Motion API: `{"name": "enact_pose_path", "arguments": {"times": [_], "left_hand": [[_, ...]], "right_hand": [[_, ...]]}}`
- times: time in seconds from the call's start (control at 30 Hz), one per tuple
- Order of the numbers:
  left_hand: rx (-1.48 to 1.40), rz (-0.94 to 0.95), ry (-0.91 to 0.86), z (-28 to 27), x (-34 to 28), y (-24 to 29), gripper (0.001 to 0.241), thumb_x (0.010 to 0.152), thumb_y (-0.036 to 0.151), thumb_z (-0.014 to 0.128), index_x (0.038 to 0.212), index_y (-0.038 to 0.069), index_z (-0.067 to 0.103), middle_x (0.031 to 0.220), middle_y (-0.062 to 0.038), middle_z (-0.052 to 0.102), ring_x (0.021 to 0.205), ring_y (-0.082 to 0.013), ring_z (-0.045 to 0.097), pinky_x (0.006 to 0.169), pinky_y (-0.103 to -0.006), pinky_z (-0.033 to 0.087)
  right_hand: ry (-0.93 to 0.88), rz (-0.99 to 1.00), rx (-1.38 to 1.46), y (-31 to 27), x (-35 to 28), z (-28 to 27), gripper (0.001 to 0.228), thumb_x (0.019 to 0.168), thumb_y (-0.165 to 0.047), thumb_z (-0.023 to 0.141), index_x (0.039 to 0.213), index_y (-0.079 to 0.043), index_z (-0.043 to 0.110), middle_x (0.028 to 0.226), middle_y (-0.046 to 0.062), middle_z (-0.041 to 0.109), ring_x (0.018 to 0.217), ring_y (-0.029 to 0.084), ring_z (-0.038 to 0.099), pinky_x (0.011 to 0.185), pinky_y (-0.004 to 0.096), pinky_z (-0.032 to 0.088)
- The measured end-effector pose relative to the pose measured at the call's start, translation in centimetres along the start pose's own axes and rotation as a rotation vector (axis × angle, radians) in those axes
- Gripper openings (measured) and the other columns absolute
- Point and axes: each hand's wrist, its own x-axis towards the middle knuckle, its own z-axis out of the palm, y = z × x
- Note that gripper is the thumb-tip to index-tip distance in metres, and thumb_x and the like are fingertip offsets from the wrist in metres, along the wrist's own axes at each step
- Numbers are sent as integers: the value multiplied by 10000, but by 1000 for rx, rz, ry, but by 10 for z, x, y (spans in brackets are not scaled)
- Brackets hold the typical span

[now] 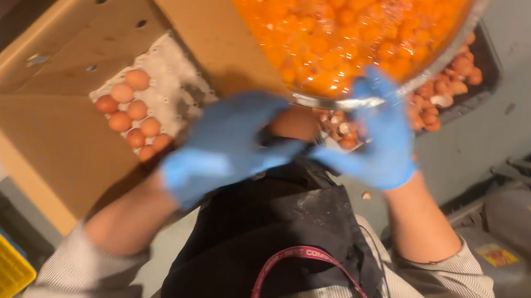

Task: Cracking eggs from a carton into a large metal bowl.

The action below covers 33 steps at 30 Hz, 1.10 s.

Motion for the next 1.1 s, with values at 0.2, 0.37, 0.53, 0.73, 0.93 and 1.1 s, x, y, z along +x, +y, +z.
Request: {"name": "enact_pose_path", "arguments": {"times": [0.2,0.37,0.53,0.73,0.93,1.1], "left_hand": [[105,109,76,-12,-9,-43,409,906,367,774,1175,80,665,1077,-138,705,979,-349,689,834,-452,542],[430,-322,219,-60,-38,-167,314,960,371,758,1055,90,653,1006,-130,712,983,-341,684,837,-475,553],[637,-691,-60,-38,-51,-313,601,859,413,812,1263,71,526,1176,-219,656,1079,-398,635,858,-503,524],[928,-483,-117,2,-62,-387,382,871,148,710,1224,45,608,1070,-207,697,992,-407,684,800,-508,562],[745,-492,35,-28,-40,-330,134,827,124,660,938,80,721,957,-206,727,894,-418,695,767,-507,560],[289,-522,248,-88,-37,-178,319,840,237,791,1078,54,680,971,-158,715,861,-309,691,768,-446,549]], "right_hand": [[-105,229,130,45,-14,37,429,945,-260,823,1292,-51,682,1213,148,676,1093,299,669,967,385,543],[-126,318,-370,134,-61,21,438,922,-240,889,1256,-24,705,1154,203,719,1090,361,686,958,431,537],[-124,321,-199,123,-25,30,384,940,-213,818,1202,-6,628,1099,199,716,1049,346,705,964,434,556],[-184,213,-479,89,49,47,360,934,-260,874,1145,-25,702,904,216,726,822,403,698,767,483,555],[121,225,-210,196,-35,-4,360,968,-88,734,1303,-12,624,1192,166,679,1077,289,661,1029,411,535],[422,491,74,184,-81,-29,447,999,-66,716,1403,10,540,1353,159,598,1230,231,574,1129,363,457]]}}
